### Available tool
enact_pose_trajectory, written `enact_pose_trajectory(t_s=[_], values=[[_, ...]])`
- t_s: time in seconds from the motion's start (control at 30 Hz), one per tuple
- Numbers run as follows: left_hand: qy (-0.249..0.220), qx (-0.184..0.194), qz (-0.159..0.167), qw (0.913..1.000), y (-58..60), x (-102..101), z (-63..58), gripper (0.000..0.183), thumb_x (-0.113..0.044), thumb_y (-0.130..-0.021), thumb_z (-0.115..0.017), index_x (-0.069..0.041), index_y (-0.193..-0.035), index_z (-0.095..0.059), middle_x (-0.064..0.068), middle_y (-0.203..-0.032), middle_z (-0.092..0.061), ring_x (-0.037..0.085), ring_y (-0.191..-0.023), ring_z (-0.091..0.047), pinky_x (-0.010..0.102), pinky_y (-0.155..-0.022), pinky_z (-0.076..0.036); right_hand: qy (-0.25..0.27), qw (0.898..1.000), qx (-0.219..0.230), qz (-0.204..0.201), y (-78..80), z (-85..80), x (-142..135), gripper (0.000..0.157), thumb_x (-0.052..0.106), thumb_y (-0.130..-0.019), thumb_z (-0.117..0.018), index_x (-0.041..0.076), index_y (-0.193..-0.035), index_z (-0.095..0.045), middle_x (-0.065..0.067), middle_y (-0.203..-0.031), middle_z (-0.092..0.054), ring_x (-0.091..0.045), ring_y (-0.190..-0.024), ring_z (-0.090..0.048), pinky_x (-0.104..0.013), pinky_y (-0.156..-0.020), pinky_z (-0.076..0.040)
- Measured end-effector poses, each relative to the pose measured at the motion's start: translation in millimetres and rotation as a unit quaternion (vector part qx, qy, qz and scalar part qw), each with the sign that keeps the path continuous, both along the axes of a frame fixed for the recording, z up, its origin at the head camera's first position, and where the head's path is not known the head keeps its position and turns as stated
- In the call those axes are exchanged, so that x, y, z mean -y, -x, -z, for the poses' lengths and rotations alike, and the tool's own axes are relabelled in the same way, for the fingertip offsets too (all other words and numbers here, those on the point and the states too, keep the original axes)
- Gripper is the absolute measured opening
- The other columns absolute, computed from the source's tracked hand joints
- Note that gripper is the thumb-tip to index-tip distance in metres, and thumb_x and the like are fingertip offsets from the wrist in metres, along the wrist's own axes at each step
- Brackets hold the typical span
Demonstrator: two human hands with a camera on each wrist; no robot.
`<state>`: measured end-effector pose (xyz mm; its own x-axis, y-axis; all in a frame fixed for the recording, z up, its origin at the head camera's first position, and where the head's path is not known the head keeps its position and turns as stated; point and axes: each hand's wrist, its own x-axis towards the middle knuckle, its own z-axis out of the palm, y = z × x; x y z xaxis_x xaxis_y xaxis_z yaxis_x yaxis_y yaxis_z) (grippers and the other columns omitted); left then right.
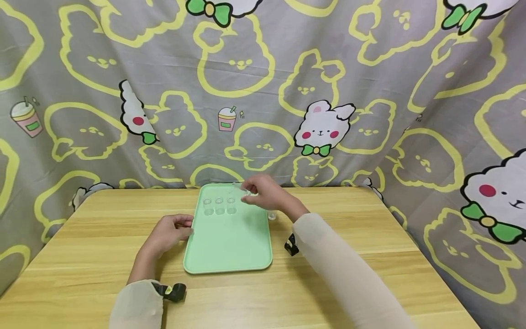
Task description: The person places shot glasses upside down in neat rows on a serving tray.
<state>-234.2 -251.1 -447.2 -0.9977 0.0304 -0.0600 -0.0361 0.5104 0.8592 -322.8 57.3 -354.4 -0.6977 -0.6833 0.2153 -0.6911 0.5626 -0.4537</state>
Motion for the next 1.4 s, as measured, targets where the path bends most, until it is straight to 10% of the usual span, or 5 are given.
enact_pose_trajectory(t_s=[0.43,1.4], values=[[0.001,0.000,0.003,1.0000,-0.1,0.0,-2.1,0.040,-0.004,-0.094,-0.068,0.009,-0.131,-0.061,0.019,-0.115,-0.066,0.021,-0.090,-0.065,0.031,-0.074,-0.058,-0.014,0.998,0.007,-0.053,-5.6,1.8,38.5,0.023,0.014,-0.096,-0.073,0.006,-0.118,-0.074,-0.004,-0.103,-0.075,-0.008,-0.076,-0.065,-0.023,-0.075,-0.053],[0.000,-0.004,0.003,1.0000,1.6,0.8,0.4,0.040,-0.004,-0.094,-0.067,0.008,-0.131,-0.061,0.018,-0.114,-0.066,0.022,-0.090,-0.066,0.030,-0.074,-0.058,0.010,0.999,0.013,-0.040,-13.8,33.1,84.6,0.028,0.013,-0.095,-0.075,0.004,-0.121,-0.071,-0.004,-0.113,-0.073,-0.015,-0.100,-0.067,-0.017,-0.085,-0.051]])
